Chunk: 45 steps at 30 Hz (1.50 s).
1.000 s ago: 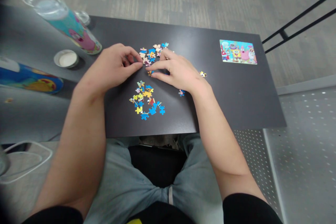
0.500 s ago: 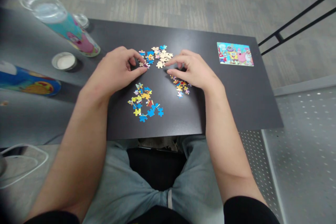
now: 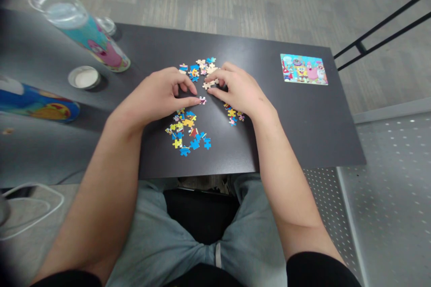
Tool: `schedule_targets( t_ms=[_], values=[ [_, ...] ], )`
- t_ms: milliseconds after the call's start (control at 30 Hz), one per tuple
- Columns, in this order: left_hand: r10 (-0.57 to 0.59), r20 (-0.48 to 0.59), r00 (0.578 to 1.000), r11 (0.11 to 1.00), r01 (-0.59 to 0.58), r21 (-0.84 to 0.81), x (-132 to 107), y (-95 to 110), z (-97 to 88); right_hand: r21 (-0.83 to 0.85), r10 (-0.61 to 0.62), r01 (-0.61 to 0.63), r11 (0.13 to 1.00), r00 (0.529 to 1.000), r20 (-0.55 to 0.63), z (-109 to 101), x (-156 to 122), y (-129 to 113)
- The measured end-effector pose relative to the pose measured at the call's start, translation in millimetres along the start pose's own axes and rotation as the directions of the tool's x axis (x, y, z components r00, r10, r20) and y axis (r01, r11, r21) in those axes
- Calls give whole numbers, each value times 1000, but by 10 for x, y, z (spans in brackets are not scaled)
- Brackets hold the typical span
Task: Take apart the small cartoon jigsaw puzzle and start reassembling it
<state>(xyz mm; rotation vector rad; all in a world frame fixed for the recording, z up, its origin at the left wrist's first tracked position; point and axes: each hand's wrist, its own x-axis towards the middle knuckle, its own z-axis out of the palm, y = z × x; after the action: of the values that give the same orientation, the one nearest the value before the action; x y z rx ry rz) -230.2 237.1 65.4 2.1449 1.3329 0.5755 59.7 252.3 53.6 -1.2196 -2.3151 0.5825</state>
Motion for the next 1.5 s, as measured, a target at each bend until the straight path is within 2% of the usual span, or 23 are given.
schedule_targets(
  t_ms=[133, 433, 533, 633, 733, 867, 1067, 1333, 1500],
  values=[
    [8, -21, 1000, 1000, -8, -1, -3, 18, 78, -9, 7, -6, 1000, 999, 31, -10, 38, -67],
    [4, -43, 999, 1000, -4, 2, 13, -5, 56, 64, -28, 27, 998, 999, 14, -13, 41, -14],
    [-4, -80, 997, 1000, 6, 29, 5, 70, 122, 86, -6, 5, 996, 1000, 9, -71, 22, 16],
    [-51, -96, 994, 996, 57, 67, -1, 194, 180, 64, 77, -73, 995, 995, -62, -128, -3, 128],
    [-83, -82, 993, 992, 90, 89, 11, 265, 200, 48, 100, -95, 994, 989, -108, -119, -18, 274],
    [-65, -89, 994, 997, 69, 42, 50, 204, 218, 47, 94, -90, 995, 992, -82, -58, -5, 324],
    [-88, -87, 992, 993, 80, -85, 79, 150, 239, 67, 101, -99, 993, 995, -24, -59, 26, 181],
    [-13, -50, 999, 995, 8, -101, 72, 139, 178, 121, 92, -94, 988, 995, 27, -126, -4, 76],
    [-51, -100, 994, 995, 42, -93, 67, 104, 125, 136, 57, -66, 988, 996, 74, -174, -33, 66]
  ],
)
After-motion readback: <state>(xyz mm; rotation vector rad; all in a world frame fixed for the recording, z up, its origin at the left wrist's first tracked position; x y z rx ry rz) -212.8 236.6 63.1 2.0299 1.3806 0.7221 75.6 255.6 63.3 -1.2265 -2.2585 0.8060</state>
